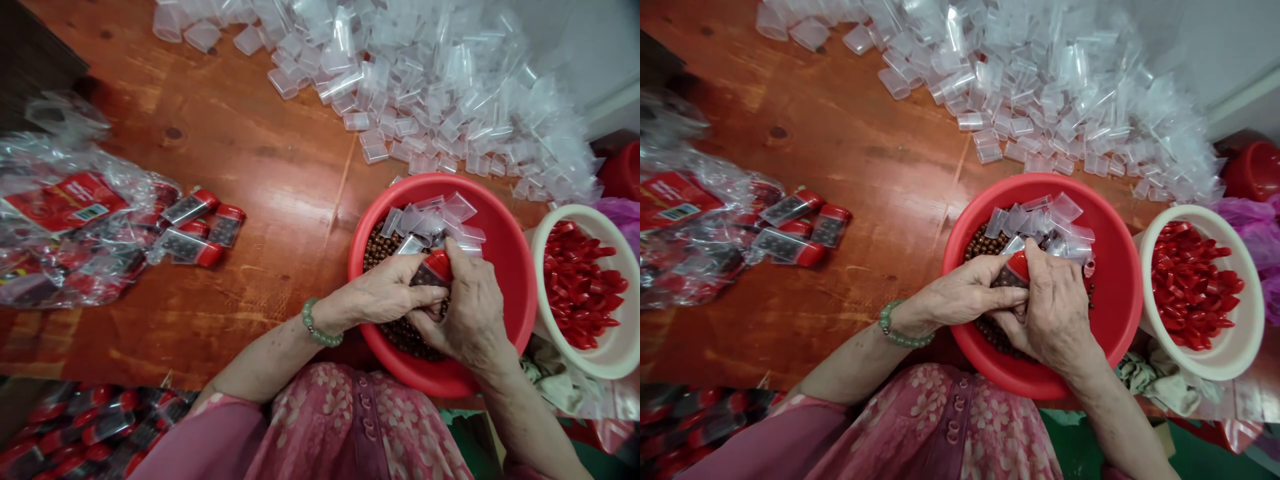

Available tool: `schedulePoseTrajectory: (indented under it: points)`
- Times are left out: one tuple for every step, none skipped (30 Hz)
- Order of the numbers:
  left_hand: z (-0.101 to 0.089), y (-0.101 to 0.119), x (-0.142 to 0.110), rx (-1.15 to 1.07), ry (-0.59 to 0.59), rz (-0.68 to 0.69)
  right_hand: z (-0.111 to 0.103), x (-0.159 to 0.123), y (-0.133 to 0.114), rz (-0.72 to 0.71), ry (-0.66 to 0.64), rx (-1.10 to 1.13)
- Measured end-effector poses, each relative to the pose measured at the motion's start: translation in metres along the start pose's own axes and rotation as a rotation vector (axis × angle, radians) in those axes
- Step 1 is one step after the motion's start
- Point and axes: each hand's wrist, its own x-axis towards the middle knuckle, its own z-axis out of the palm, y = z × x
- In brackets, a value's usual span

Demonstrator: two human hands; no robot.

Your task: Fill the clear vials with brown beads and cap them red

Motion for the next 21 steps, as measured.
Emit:
schedulePoseTrajectory:
  points:
    - [0.0,-0.001,0.001,-0.007,0.013,0.013,0.002,0.001,0.0,-0.018,0.022,-0.035]
    - [0.0,-0.001,0.001,-0.015,0.018,0.019,0.003,0.002,0.0,-0.038,0.042,-0.06]
    - [0.0,-0.002,0.002,-0.023,0.017,0.019,0.004,0.003,0.001,-0.058,0.06,-0.075]
    - [0.0,-0.002,0.002,-0.033,0.012,0.015,0.005,0.004,0.002,-0.08,0.076,-0.08]
    - [0.0,-0.002,0.002,-0.043,0.001,0.009,0.006,0.004,0.004,-0.095,0.087,-0.076]
    - [0.0,-0.002,0.002,-0.055,-0.012,0.009,0.006,0.004,0.005,-0.108,0.103,-0.069]
    - [0.0,-0.001,0.002,-0.069,-0.028,0.011,0.006,0.004,0.006,-0.119,0.124,-0.062]
    - [-0.001,-0.001,0.002,-0.085,-0.044,0.014,0.006,0.004,0.007,-0.126,0.145,-0.055]
    - [-0.001,0.0,0.002,-0.105,-0.064,0.014,0.006,0.003,0.007,-0.126,0.148,-0.05]
    - [-0.002,0.0,0.001,-0.126,-0.088,0.011,0.005,0.003,0.007,-0.126,0.152,-0.043]
    - [-0.003,0.001,0.001,-0.15,-0.112,0.006,0.005,0.003,0.007,-0.122,0.15,-0.037]
    - [-0.004,0.001,0.0,-0.179,-0.129,0.001,0.004,0.004,0.007,-0.116,0.144,-0.031]
    - [-0.004,0.001,-0.001,-0.212,-0.139,-0.005,0.003,0.004,0.008,-0.105,0.134,-0.028]
    - [-0.005,0.0,-0.001,-0.244,-0.134,-0.012,0.002,0.004,0.008,-0.093,0.124,-0.026]
    - [-0.005,0.0,-0.001,-0.273,-0.117,-0.016,0.002,0.005,0.009,-0.084,0.118,-0.025]
    - [-0.006,0.0,-0.002,-0.294,-0.092,-0.018,0.001,0.005,0.01,-0.073,0.108,-0.024]
    - [-0.006,0.0,-0.002,-0.304,-0.07,-0.024,0.001,0.005,0.012,-0.062,0.083,-0.021]
    - [-0.006,0.0,-0.001,-0.302,-0.058,-0.033,0.001,0.004,0.012,-0.054,0.068,-0.008]
    - [-0.006,0.001,-0.001,-0.293,-0.055,-0.045,0.002,0.004,0.013,-0.042,0.047,0.015]
    - [-0.006,0.001,0.0,-0.284,-0.058,-0.056,0.002,0.003,0.014,-0.03,0.029,0.046]
    - [-0.006,0.002,0.0,-0.278,-0.059,-0.067,0.003,0.003,0.014,-0.021,0.018,0.075]
